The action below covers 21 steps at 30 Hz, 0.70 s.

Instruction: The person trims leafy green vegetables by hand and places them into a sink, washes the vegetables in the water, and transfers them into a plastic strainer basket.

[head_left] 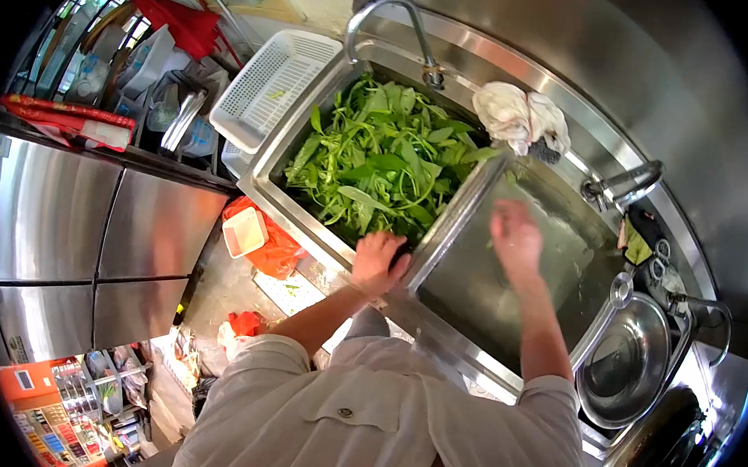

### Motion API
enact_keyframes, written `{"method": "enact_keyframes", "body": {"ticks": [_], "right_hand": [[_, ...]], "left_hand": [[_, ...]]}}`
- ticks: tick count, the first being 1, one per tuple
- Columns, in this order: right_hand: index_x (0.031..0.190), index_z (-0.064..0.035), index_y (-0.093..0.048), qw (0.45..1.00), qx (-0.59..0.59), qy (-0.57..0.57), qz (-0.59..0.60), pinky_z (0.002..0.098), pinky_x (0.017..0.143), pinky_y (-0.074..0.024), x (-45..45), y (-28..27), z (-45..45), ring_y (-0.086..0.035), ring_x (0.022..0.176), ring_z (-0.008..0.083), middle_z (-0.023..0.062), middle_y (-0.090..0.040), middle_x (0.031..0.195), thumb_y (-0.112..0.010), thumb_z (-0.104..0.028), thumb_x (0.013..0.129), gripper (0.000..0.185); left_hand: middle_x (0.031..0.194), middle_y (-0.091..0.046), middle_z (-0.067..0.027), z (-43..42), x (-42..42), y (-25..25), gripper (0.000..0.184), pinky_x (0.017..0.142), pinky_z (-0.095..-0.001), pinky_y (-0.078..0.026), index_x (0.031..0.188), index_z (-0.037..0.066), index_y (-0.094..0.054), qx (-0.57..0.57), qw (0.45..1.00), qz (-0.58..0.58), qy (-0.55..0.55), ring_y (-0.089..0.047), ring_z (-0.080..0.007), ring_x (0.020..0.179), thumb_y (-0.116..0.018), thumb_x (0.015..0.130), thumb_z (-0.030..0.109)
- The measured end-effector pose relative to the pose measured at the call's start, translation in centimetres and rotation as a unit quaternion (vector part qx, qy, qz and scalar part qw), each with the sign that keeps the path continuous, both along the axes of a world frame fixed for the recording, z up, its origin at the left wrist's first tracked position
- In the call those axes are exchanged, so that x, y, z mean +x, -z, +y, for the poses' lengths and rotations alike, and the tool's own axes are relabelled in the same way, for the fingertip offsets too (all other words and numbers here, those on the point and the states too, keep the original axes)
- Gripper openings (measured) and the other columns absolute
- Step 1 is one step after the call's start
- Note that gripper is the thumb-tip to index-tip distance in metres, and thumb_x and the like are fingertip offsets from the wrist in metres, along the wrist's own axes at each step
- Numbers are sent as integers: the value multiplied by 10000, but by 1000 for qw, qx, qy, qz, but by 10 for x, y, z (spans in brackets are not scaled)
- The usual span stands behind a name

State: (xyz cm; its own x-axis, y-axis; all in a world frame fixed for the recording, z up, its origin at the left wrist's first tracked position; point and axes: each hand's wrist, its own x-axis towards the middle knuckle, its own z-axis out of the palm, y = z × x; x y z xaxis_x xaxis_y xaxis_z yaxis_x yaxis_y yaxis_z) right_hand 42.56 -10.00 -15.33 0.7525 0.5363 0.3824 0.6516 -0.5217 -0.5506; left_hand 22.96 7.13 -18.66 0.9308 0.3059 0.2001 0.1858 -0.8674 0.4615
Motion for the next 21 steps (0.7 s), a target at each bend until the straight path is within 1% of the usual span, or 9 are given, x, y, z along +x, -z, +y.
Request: {"method": "enact_keyframes", "body": {"ticks": [4,5,6,8,9,12,16,18,21], "right_hand": [[979,-102,-504,991,-50,-123,22,369,698,-442,-24,-2,112,-548,800,280,96,-555,873,-586,-209,747,268],[1049,-106,-484,989,-88,-109,43,401,785,-405,-22,7,139,-501,938,292,111,-524,999,-601,-279,737,375],[1189,-140,-403,986,-118,-91,71,468,871,-356,-15,23,164,-396,1103,334,137,-418,1195,-616,-407,714,585],[1305,-197,-273,970,-228,-22,82,541,934,-278,-1,36,207,-231,1226,377,136,-244,1346,-608,-544,672,796],[1343,-241,-180,948,-264,-7,179,574,951,-239,5,47,224,-136,1257,404,120,-120,1398,-597,-612,642,896],[1355,-267,-114,891,-402,22,208,584,937,-252,-20,77,263,-127,1252,425,146,-58,1402,-616,-590,642,930],[1356,-274,-91,874,-447,64,180,573,939,-263,-47,101,272,-124,1253,426,159,-38,1399,-663,-514,646,943],[1340,-255,-169,866,-457,85,184,566,940,-264,-53,112,276,-124,1252,433,162,-58,1394,-676,-482,649,887],[1252,-171,-333,869,-468,81,137,529,867,-382,-55,123,279,-139,1242,453,183,-98,1380,-673,-377,690,689]], "left_hand": [[1090,-448,-132,95,31,-15,413,821,-417,-331,1076,81,-503,103,990,-68,-69,-417,-319,994,-608,719,261],[1163,-402,-144,122,43,-13,457,878,-444,-295,1102,89,-489,116,988,-65,-72,-374,-347,1061,-618,710,287],[1236,-356,-157,147,57,-9,501,936,-471,-260,1128,96,-476,128,987,-63,-73,-330,-374,1127,-627,702,312],[1340,-239,-156,200,83,0,642,1003,-505,-157,1230,132,-393,139,989,19,-42,-203,-406,1224,-609,706,432],[1385,-162,-140,223,96,9,755,1019,-520,-97,1313,190,-281,154,981,111,-33,-121,-398,1265,-552,709,554],[1400,-137,-140,266,108,24,919,999,-571,-62,1357,246,-168,121,943,310,32,-83,-403,1275,-506,632,697],[1398,-141,-160,276,91,52,993,968,-593,-144,1367,263,-57,62,928,365,47,-117,-434,1258,-514,608,714],[1400,-120,-161,276,90,66,999,957,-592,-175,1367,264,-37,56,923,376,57,-105,-429,1262,-516,612,710],[1406,-79,-161,277,96,87,1000,944,-590,-217,1367,265,-16,52,921,383,50,-95,-420,1267,-537,623,684]]}}
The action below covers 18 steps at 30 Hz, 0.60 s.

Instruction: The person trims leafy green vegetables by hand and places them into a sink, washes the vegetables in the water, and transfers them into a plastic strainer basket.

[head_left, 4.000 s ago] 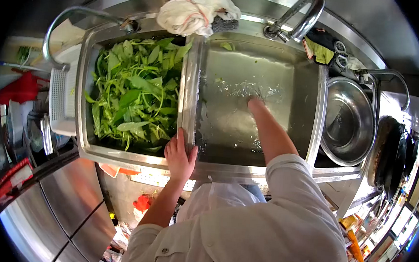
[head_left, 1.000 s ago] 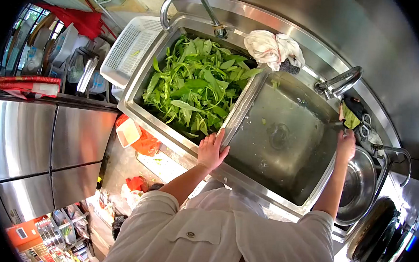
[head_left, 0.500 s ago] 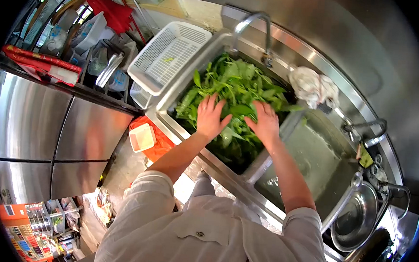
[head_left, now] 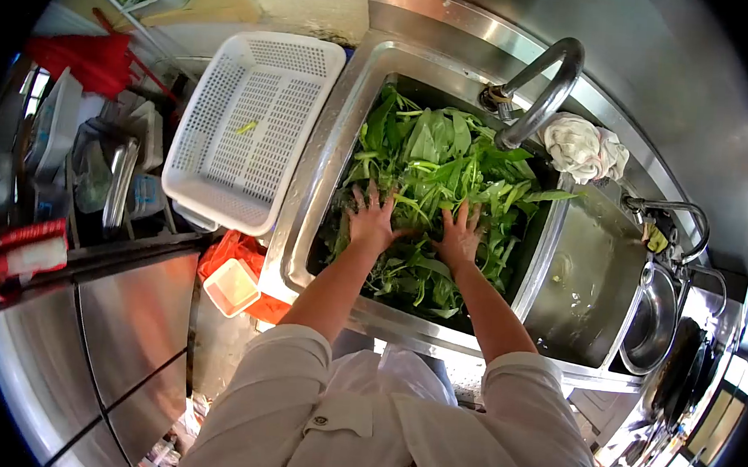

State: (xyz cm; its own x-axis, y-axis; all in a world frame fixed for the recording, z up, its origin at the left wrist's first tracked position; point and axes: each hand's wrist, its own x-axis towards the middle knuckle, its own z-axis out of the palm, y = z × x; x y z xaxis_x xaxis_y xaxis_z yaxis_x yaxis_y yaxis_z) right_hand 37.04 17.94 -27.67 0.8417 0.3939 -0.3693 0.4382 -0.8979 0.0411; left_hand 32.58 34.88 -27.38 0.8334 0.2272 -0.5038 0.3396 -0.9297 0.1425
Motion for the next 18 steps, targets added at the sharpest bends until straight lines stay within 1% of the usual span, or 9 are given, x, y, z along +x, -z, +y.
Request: {"method": "enact_keyframes", "body": {"ticks": [3,5,6,9,11,13,14,16,18], "right_hand": [[1288,-167,-305,996,16,49,67,499,811,-441,7,69,-12,-220,1214,458,215,-135,1362,-610,-268,759,619],[1321,-171,-276,988,18,91,121,448,793,-469,11,95,-11,-303,1193,411,230,-170,1351,-507,-159,815,556],[1317,-165,-281,983,30,110,141,444,789,-469,12,104,-14,-322,1176,399,229,-189,1340,-519,-174,809,561],[1306,-147,-297,978,55,130,156,431,777,-467,12,120,-27,-378,1126,364,227,-246,1307,-557,-221,791,582],[1299,-135,-307,977,55,124,162,423,770,-466,14,120,-33,-416,1093,341,225,-285,1285,-583,-252,779,600],[1292,-123,-318,978,10,101,182,414,762,-465,23,99,-30,-453,1059,318,224,-323,1264,-608,-283,767,621],[1288,-117,-323,979,-27,86,184,410,758,-465,30,75,-24,-472,1042,306,223,-342,1253,-621,-299,761,632],[1289,-118,-315,969,-3,120,218,407,807,-453,42,-8,-6,-445,1096,311,242,-360,1241,-657,-331,718,699],[1265,-92,-331,979,117,116,120,363,880,-408,31,10,-19,-445,1100,350,245,-369,1257,-659,-400,682,737]], "left_hand": [[1416,-4,-144,0,6,23,979,943,-590,-226,1368,271,-4,0,1000,9,10,-102,-412,1267,-587,653,599],[1419,21,-130,2,7,52,892,943,-596,-216,1365,292,13,59,997,-19,45,-100,-415,1266,-612,738,399],[1421,41,-121,4,12,61,850,938,-600,-212,1362,312,17,36,999,11,28,-82,-413,1269,-580,776,163],[1419,-3,-143,14,21,76,889,975,-570,-165,1363,315,-9,-23,999,25,36,-68,-412,1277,-640,740,254],[1415,-43,-154,20,27,70,916,968,-570,-188,1364,312,-11,-11,996,75,46,-122,-408,1269,-656,714,284],[1397,-125,-160,28,24,65,907,955,-553,-241,1363,301,9,14,994,8,111,-200,-397,1244,-632,721,282],[1309,-303,-187,25,25,52,744,899,-524,-337,1353,239,-180,42,991,-75,104,-353,-366,1162,-591,733,231],[1233,-381,-189,23,30,33,594,859,-497,-378,1272,192,-317,28,992,-91,86,-415,-341,1103,-570,735,196],[1076,-498,-177,23,29,23,408,780,-428,-444,1125,127,-498,-8,993,-112,40,-508,-312,982,-562,723,147]]}}
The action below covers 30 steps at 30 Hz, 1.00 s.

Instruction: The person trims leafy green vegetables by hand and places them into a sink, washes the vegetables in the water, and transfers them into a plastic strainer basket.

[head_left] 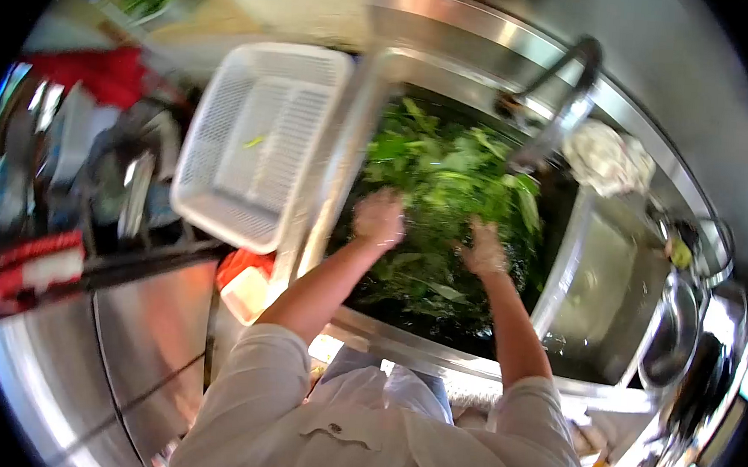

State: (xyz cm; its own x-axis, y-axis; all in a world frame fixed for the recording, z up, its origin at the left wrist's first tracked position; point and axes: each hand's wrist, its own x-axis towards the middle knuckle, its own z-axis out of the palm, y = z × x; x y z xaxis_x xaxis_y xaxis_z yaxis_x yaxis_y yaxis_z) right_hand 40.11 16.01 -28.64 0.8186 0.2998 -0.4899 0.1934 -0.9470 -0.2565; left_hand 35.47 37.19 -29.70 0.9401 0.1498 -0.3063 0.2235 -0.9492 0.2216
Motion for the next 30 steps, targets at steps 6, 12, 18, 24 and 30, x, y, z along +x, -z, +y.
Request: {"method": "enact_keyframes", "body": {"ticks": [6,12,18,24,30], "right_hand": [[1259,-142,-341,1000,-2,4,-28,418,749,-475,33,-52,51,-525,983,318,203,-427,1208,-580,-460,743,652],[1265,-167,-371,987,22,-60,-150,599,911,-265,14,-10,110,-239,1202,433,143,-187,1371,-559,-564,712,706],[1267,-190,-374,990,-27,-90,-102,574,945,-253,0,49,101,-150,1250,423,135,-106,1404,-578,-526,719,675],[1316,-189,-294,979,104,-41,-173,514,962,-288,26,113,79,-226,1249,350,136,-86,1412,-569,-417,774,649],[1294,-174,-326,975,158,34,-154,399,847,-422,41,76,69,-484,1015,314,155,-348,1280,-460,-340,843,499]], "left_hand": [[829,-570,-115,19,-16,-74,185,670,-381,-465,881,75,-573,-115,983,-141,2,-558,-298,786,-579,704,126],[821,-567,-112,154,-8,-84,134,673,-377,-460,834,93,-579,-25,950,-288,-119,-555,-310,780,-562,701,90],[1048,-494,-137,299,-6,12,274,757,-431,-442,1018,135,-523,112,957,-122,-237,-511,-322,941,-494,747,112],[989,-535,-140,320,19,47,252,740,-432,-449,986,96,-501,143,963,2,-228,-534,-322,906,-516,779,239],[810,-571,-103,306,28,4,188,642,-349,-455,885,47,-519,-3,950,-205,-235,-557,-250,725,-568,781,195]]}}
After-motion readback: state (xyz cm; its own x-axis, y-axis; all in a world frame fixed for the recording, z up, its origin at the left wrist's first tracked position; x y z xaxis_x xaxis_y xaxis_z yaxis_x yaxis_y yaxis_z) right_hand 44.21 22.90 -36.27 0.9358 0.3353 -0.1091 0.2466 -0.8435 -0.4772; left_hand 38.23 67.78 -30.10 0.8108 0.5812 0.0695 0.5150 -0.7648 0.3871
